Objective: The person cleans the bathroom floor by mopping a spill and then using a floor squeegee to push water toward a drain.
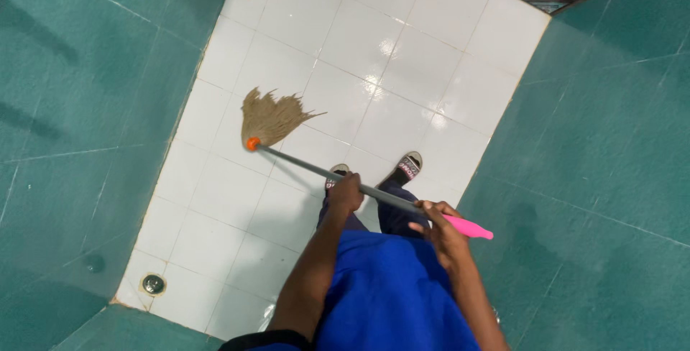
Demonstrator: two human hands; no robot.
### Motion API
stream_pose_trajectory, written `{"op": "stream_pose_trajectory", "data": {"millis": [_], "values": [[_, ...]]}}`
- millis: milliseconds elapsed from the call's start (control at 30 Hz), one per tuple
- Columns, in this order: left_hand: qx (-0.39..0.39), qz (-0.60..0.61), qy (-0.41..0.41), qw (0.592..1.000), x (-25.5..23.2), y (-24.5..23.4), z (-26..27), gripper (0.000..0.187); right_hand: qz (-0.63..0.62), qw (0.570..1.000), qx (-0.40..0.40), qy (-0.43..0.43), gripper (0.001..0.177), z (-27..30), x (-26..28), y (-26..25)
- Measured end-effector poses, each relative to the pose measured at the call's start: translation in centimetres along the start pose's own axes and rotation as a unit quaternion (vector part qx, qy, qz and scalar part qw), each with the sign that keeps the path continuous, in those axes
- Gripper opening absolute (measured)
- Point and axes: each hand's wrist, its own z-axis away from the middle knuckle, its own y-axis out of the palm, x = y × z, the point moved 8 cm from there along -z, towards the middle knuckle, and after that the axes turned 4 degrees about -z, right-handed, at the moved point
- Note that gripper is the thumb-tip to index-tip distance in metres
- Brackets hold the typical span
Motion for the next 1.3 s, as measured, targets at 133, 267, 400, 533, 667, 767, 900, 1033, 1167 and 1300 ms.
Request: {"op": "stream_pose_trajectory", "data": {"millis": [133, 267, 400, 533, 667, 767, 900, 1033, 1167, 1300], "values": [[-0.11, 0.091, -0.087, 0.986, 9.1, -1.9, 3.7, 0.033, 0.05, 0.995, 0.081, 0.042, 0.016, -1.3, -2.1, 7.7], [-0.242, 0.147, -0.071, 0.956, 8.9, -1.7, 4.8, 0.027, 0.15, 0.972, 0.18, 0.013, 0.02, -0.9, 0.5, 10.5], [-0.281, 0.194, -0.074, 0.937, 2.6, 0.6, 1.9, 0.017, 0.197, 0.957, 0.208, -0.046, 0.019, -1.8, 6.3, 6.8], [-0.331, 0.196, 0.047, 0.922, -8.8, 1.1, -2.6, 0.019, 0.196, 0.936, 0.248, -0.154, 0.022, -1.5, 14.6, 1.1], [-0.301, 0.254, 0.061, 0.917, -24.2, 3.5, -7.3, 0.025, 0.225, 0.942, 0.118, -0.218, 0.017, -0.3, 25.2, -8.7], [-0.213, 0.272, 0.07, 0.936, -35.7, 5.9, -9.9, 0.031, 0.25, 0.938, 0.043, -0.236, 0.019, 2.1, 31.7, -15.6], [-0.104, 0.267, 0.153, 0.946, -47.6, 7.8, -12.4, 0.037, 0.246, 0.917, -0.039, -0.31, 0.015, 6.4, 36.3, -21.0], [-0.021, 0.199, 0.225, 0.954, -54.7, 9.3, -14.1, 0.036, 0.23, 0.895, -0.14, -0.355, 0.017, 8.6, 36.7, -23.2], [0.019, 0.134, 0.295, 0.946, -57.9, 11.6, -13.1, 0.04, 0.18, 0.889, -0.211, -0.365, 0.021, 9.3, 34.7, -24.8], [0.039, 0.096, 0.273, 0.956, -57.3, 14.0, -12.0, 0.029, 0.122, 0.891, -0.258, -0.352, 0.022, 8.9, 32.3, -25.6]]}}
